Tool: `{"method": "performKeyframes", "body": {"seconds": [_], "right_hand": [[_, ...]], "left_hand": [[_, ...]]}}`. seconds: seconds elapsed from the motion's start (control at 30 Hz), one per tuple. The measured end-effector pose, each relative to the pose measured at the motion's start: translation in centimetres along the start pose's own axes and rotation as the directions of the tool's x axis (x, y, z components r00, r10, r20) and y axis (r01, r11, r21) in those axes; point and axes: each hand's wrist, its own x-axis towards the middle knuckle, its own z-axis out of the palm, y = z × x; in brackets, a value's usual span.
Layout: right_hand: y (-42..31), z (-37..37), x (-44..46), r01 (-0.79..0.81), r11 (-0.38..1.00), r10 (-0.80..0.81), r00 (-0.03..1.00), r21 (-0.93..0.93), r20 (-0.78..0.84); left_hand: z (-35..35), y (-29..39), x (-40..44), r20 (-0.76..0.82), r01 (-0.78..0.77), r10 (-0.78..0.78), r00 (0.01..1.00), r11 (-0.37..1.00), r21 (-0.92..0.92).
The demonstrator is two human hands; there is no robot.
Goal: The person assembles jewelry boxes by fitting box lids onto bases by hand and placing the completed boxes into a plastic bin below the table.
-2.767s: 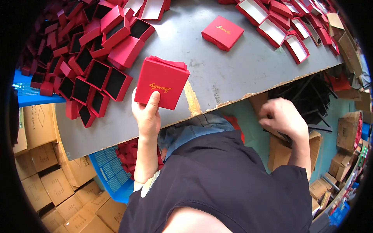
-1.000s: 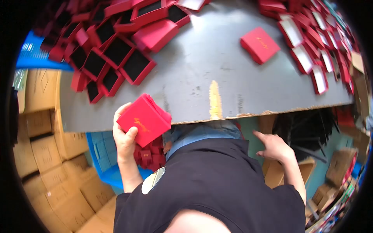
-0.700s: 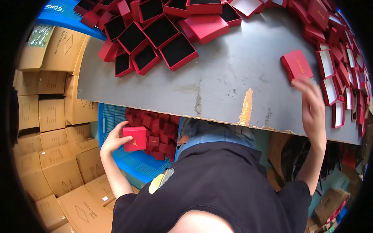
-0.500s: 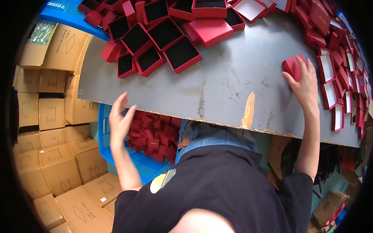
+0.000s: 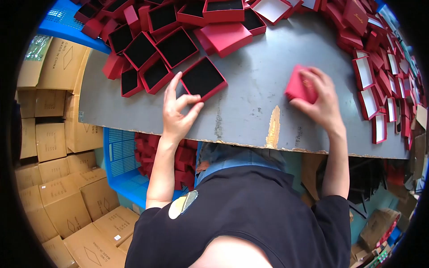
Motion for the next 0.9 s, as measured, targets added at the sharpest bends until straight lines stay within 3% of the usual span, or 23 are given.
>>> {"method": "performKeyframes", "body": {"seconds": [0.07,0.13,0.23,0.3,0.37,0.47,0.57,0.7,0.8,0.9], "right_hand": [[-2.9,0.6,0.6,0.099,0.972,-0.122,0.988,0.214,0.098],[-5.1,1.8,1.4,0.118,0.903,-0.191,0.972,0.414,0.139],[-7.2,4.3,3.3,0.183,0.813,-0.302,0.944,0.552,0.132],[-8.9,5.5,4.0,0.277,0.788,-0.388,0.917,0.55,0.093],[-9.8,6.1,4.4,0.369,0.805,-0.455,0.887,0.465,0.083],[-10.7,6.2,4.5,0.479,0.802,-0.535,0.842,0.357,0.071],[-10.5,6.7,4.1,0.518,0.812,-0.56,0.821,0.269,0.11],[-10.2,7.2,3.4,0.514,0.834,-0.548,0.816,0.201,0.184],[-9.7,7.0,3.6,0.517,0.817,-0.569,0.795,0.256,0.212],[-8.0,6.0,5.3,0.383,0.764,-0.502,0.858,0.519,0.106]], "left_hand": [[0.3,0.3,-0.8,0.099,0.08,-0.057,0.993,0.967,-0.243],[0.8,0.6,-0.9,0.153,0.055,-0.007,0.988,0.949,-0.31],[0.9,1.3,0.1,0.249,0.069,0.027,0.968,0.928,-0.367],[1.7,1.8,0.5,0.233,0.024,0.075,0.97,0.918,-0.396],[3.5,2.1,-0.5,0.223,0.224,-0.11,0.969,0.778,-0.587],[3.3,2.6,-0.4,0.246,0.274,-0.153,0.957,0.756,-0.594],[3.3,2.3,-0.4,0.224,0.092,0.002,0.975,0.907,-0.41],[2.6,3.0,0.6,0.265,-0.07,0.118,0.957,0.98,-0.185],[2.6,2.6,0.6,0.311,-0.024,0.099,0.945,0.971,-0.236],[-1.4,3.2,-0.4,0.346,0.073,-0.02,0.938,0.987,-0.141]]}}
